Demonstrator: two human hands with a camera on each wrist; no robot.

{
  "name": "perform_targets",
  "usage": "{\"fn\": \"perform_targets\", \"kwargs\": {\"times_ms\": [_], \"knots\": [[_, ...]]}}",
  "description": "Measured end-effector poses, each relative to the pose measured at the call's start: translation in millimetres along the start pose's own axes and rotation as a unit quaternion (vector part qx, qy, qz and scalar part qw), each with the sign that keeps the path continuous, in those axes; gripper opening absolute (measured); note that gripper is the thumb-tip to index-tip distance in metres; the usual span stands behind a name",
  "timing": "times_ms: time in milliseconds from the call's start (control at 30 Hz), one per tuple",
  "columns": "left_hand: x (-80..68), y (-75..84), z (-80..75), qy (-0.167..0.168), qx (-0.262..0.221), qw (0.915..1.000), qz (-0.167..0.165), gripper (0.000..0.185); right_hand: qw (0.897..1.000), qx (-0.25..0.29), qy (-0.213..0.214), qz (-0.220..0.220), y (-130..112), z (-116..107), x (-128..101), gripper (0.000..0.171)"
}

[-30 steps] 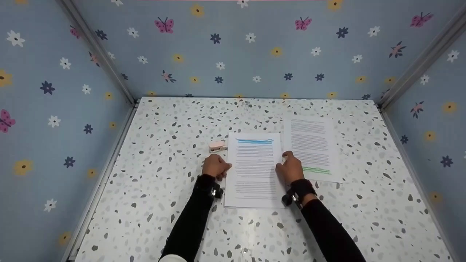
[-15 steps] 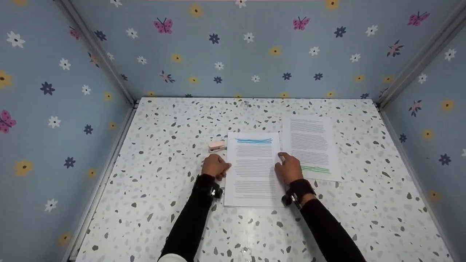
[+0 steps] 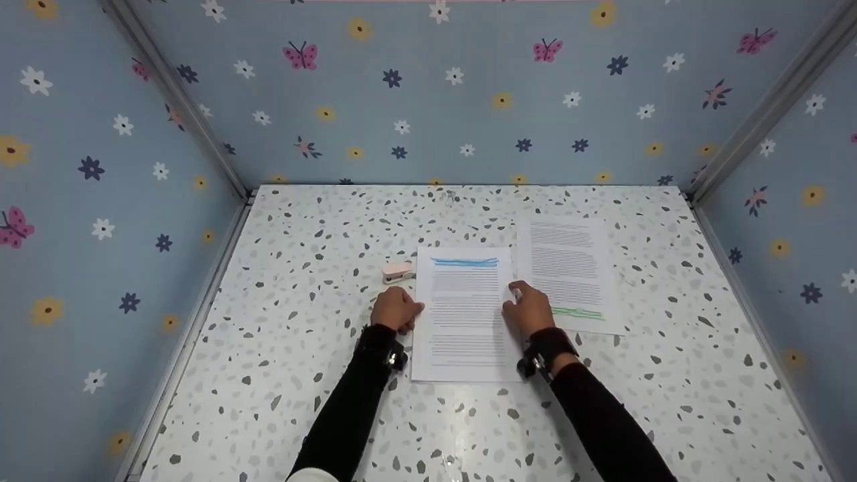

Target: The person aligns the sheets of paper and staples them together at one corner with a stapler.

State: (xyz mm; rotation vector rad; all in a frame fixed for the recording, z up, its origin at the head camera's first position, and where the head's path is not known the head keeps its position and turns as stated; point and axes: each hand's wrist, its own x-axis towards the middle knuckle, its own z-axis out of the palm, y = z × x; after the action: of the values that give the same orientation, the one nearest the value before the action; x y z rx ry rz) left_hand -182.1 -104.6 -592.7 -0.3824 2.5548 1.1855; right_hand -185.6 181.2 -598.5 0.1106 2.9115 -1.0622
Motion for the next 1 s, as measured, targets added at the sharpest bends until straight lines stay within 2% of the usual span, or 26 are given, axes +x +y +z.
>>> {"fn": "perform_targets", "kwargs": {"times_ms": [167,300,367,467,667,867,1000], "knots": [[-2.0,8.6,3.5,0.024,0.064,0.9973,0.027,0.019,1.000,-0.012,-0.008,0.004,0,-3,1,0.042],[-9.6,23.1,4.3,0.049,0.109,0.9913,0.055,0.027,0.999,-0.023,-0.025,0.005,-4,-5,1,0.042],[-14.0,34.3,4.2,0.045,0.106,0.9907,0.071,0.029,0.999,-0.024,-0.026,0.001,-5,-7,1,0.041],[-20.3,54.5,4.4,0.029,0.092,0.9894,0.109,0.024,1.000,-0.016,0.000,-0.008,-2,-13,3,0.040],[-25.9,97.0,12.2,0.012,0.052,0.9810,0.186,0.013,0.997,-0.017,0.073,-0.030,14,-52,16,0.044],[-24.1,124.0,30.6,-0.003,0.055,0.9749,0.216,0.011,0.990,-0.107,0.091,-0.025,38,-92,27,0.056],[-20.4,134.3,47.7,-0.012,0.071,0.9725,0.222,0.011,0.988,-0.135,0.069,-0.008,57,-103,27,0.063]]}}
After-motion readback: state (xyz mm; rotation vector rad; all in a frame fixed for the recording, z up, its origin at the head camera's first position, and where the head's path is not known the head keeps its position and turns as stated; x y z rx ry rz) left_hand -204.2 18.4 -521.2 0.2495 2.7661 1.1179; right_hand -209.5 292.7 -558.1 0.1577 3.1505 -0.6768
